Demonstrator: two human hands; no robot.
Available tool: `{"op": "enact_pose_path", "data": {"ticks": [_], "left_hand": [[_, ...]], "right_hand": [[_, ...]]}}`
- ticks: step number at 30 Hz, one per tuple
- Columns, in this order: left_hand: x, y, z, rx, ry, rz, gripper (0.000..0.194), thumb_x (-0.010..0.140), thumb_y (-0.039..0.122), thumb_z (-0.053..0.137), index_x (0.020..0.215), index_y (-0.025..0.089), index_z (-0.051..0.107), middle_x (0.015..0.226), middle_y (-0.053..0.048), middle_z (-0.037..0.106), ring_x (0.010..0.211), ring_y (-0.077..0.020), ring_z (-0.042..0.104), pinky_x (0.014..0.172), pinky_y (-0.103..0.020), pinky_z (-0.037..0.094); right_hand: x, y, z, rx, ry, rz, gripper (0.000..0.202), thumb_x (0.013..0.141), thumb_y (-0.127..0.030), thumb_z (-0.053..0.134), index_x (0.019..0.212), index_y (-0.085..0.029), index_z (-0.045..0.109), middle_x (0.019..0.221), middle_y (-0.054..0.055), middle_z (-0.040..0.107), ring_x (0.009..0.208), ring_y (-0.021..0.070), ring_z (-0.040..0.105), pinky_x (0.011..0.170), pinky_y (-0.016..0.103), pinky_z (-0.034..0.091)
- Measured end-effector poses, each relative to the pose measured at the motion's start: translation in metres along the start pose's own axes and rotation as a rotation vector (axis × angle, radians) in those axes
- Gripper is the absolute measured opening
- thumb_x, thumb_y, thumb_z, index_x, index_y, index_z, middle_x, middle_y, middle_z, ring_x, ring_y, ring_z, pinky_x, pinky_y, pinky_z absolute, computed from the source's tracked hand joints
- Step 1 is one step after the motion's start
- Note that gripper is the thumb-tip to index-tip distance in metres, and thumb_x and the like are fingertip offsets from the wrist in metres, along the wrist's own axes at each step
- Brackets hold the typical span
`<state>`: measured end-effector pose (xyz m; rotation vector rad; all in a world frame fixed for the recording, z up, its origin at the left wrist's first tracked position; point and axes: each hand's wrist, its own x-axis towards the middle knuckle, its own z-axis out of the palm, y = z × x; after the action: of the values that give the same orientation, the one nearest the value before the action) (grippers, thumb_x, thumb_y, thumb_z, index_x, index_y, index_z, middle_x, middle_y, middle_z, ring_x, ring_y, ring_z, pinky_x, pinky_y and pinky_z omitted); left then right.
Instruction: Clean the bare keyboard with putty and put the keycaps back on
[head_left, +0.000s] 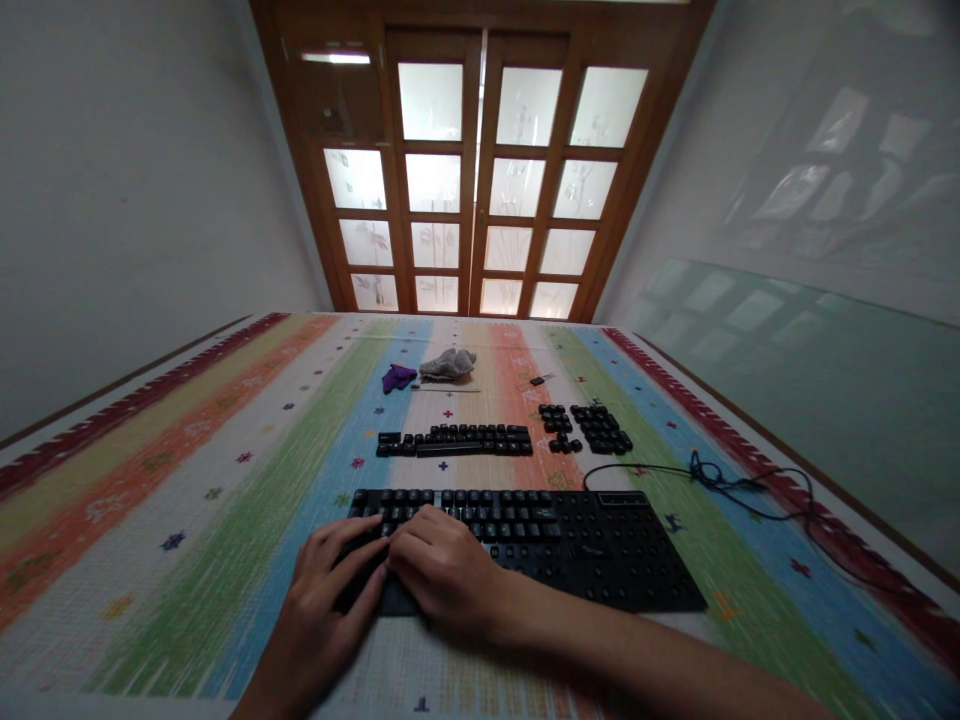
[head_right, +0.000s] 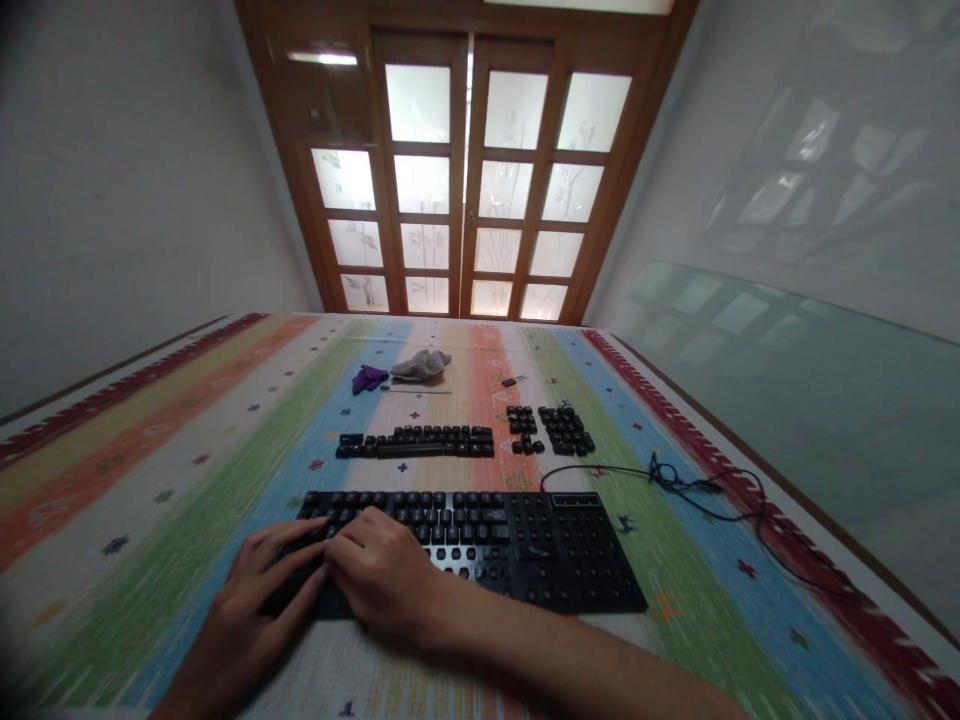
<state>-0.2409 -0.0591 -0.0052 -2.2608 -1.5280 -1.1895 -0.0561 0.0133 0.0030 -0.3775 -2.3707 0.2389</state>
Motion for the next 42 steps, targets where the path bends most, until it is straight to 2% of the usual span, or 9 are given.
{"op": "enact_pose_path", "data": {"ticks": [7, 15, 20, 26, 30, 37, 40, 42], "left_hand": [[-0.003, 0.000, 0.002, 0.005, -0.006, -0.004, 0.020, 0.094, 0.025, 0.060, 0.111, 0.026, 0.071, 0.119, -0.007, 0.068, 0.111, -0.0252, 0.061, 0.094, -0.043, 0.052], [0.001, 0.000, 0.002, 0.033, 0.004, 0.031, 0.020, 0.095, 0.026, 0.058, 0.111, 0.026, 0.071, 0.116, -0.006, 0.069, 0.108, -0.0245, 0.062, 0.092, -0.042, 0.052], [0.002, 0.001, 0.002, 0.050, -0.008, 0.042, 0.020, 0.095, 0.025, 0.058, 0.110, 0.026, 0.071, 0.116, -0.006, 0.069, 0.107, -0.0241, 0.062, 0.092, -0.042, 0.052], [0.001, 0.001, 0.003, 0.041, -0.014, 0.019, 0.019, 0.095, 0.027, 0.059, 0.109, 0.028, 0.071, 0.116, -0.006, 0.069, 0.108, -0.0251, 0.063, 0.092, -0.043, 0.052], [0.001, 0.002, 0.003, 0.037, -0.014, 0.030, 0.019, 0.094, 0.026, 0.061, 0.110, 0.028, 0.071, 0.118, -0.006, 0.069, 0.109, -0.0251, 0.062, 0.092, -0.042, 0.051], [0.001, 0.004, 0.003, 0.040, -0.031, 0.013, 0.020, 0.095, 0.026, 0.060, 0.112, 0.027, 0.070, 0.118, -0.006, 0.068, 0.110, -0.0252, 0.061, 0.093, -0.042, 0.049], [0.001, 0.004, 0.002, 0.037, -0.035, 0.006, 0.023, 0.095, 0.026, 0.060, 0.116, 0.026, 0.068, 0.119, -0.006, 0.068, 0.111, -0.0253, 0.061, 0.094, -0.042, 0.048], [0.001, 0.004, 0.003, 0.034, -0.040, 0.004, 0.024, 0.095, 0.025, 0.060, 0.118, 0.026, 0.067, 0.120, -0.006, 0.068, 0.112, -0.0254, 0.060, 0.095, -0.043, 0.048]], "right_hand": [[-0.001, 0.004, 0.002, -0.014, -0.053, 0.011, 0.015, 0.097, -0.014, 0.049, 0.085, -0.017, 0.057, 0.083, 0.008, 0.065, 0.076, 0.0191, 0.053, 0.071, 0.031, 0.044], [-0.004, -0.001, -0.006, -0.107, -0.214, -0.011, 0.009, 0.090, -0.009, 0.054, 0.088, -0.017, 0.058, 0.091, 0.011, 0.068, 0.080, 0.0213, 0.056, 0.075, 0.032, 0.048], [-0.001, -0.003, -0.008, -0.108, -0.266, -0.001, 0.008, 0.087, -0.008, 0.056, 0.086, -0.016, 0.059, 0.089, 0.011, 0.067, 0.078, 0.0202, 0.056, 0.072, 0.031, 0.048], [0.000, -0.001, -0.009, 0.003, -0.200, 0.075, 0.011, 0.083, -0.005, 0.057, 0.086, -0.016, 0.059, 0.085, 0.008, 0.067, 0.074, 0.0172, 0.056, 0.069, 0.027, 0.046], [-0.001, -0.002, -0.011, 0.080, -0.174, 0.158, 0.011, 0.087, -0.008, 0.055, 0.082, -0.017, 0.059, 0.081, 0.005, 0.066, 0.069, 0.0157, 0.055, 0.067, 0.026, 0.044], [-0.002, 0.001, -0.014, 0.032, -0.156, 0.185, 0.010, 0.089, -0.012, 0.056, 0.081, -0.016, 0.060, 0.080, 0.007, 0.067, 0.074, 0.0168, 0.057, 0.070, 0.028, 0.043], [0.000, 0.004, -0.020, 0.091, -0.107, 0.284, 0.004, 0.088, -0.013, 0.060, 0.086, -0.017, 0.061, 0.081, 0.005, 0.067, 0.075, 0.0164, 0.058, 0.071, 0.027, 0.043], [0.001, 0.004, -0.025, 0.153, -0.082, 0.367, 0.007, 0.085, -0.013, 0.063, 0.090, -0.018, 0.060, 0.081, 0.003, 0.066, 0.073, 0.0155, 0.058, 0.070, 0.026, 0.043]]}}
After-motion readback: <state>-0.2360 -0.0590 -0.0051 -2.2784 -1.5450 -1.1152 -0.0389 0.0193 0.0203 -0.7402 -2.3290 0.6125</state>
